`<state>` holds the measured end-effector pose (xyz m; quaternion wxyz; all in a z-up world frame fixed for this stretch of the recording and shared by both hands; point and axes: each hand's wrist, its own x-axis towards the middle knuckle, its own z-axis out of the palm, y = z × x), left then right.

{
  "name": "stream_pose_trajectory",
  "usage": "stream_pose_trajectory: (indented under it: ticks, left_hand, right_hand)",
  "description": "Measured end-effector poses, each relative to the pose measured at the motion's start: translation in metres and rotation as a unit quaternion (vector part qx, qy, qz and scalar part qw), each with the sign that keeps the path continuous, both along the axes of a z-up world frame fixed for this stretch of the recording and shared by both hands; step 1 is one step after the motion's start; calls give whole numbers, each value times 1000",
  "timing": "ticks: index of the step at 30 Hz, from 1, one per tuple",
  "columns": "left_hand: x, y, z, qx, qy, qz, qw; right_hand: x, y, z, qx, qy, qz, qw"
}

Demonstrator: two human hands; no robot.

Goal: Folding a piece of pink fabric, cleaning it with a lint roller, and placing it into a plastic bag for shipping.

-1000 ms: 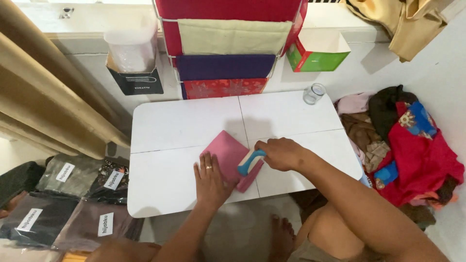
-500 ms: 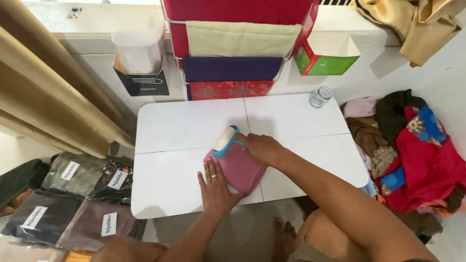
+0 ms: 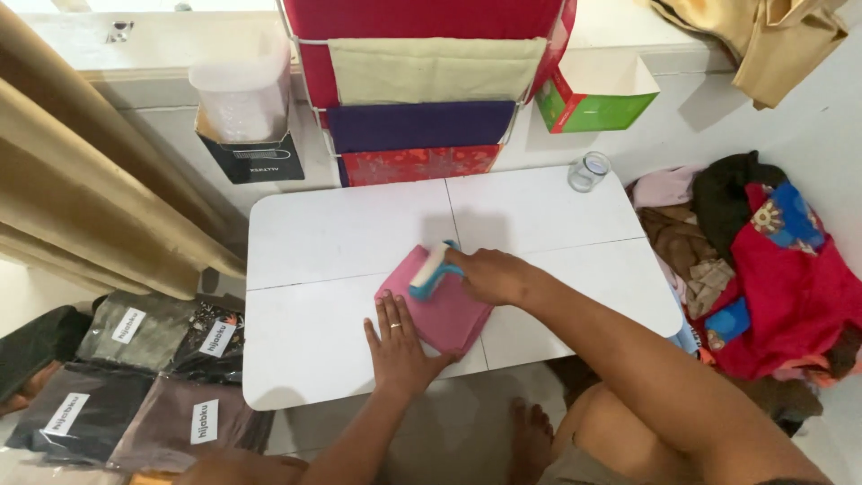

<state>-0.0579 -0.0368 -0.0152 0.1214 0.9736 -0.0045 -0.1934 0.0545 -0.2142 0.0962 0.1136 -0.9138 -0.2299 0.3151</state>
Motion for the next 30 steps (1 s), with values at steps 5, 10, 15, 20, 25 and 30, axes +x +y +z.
stream_pose_trajectory:
  ticks: [5, 10, 15, 20, 25, 30]
  left_hand:
    - [-1, 2, 1, 13, 2, -13, 1000]
    - [-4, 0, -2, 1, -19, -9, 1000]
    - [-1, 2, 9, 20, 5, -17, 1000]
    - [-3, 2, 12, 15, 12, -15, 1000]
    - [-1, 1, 16, 16, 21, -22, 999]
    - [0, 6, 28, 31, 31, -47, 998]
  right_hand:
    - [-13, -34, -10, -61, 19, 10, 998]
    - [-23, -35, 24, -39, 30, 26, 998]
    - [-11, -51, 13, -125, -169, 127, 969]
    - [-7, -43, 23, -100, -162, 144, 971]
    - [16, -58, -2, -91, -159, 63, 981]
    - [-3, -36, 2, -29, -140, 152, 978]
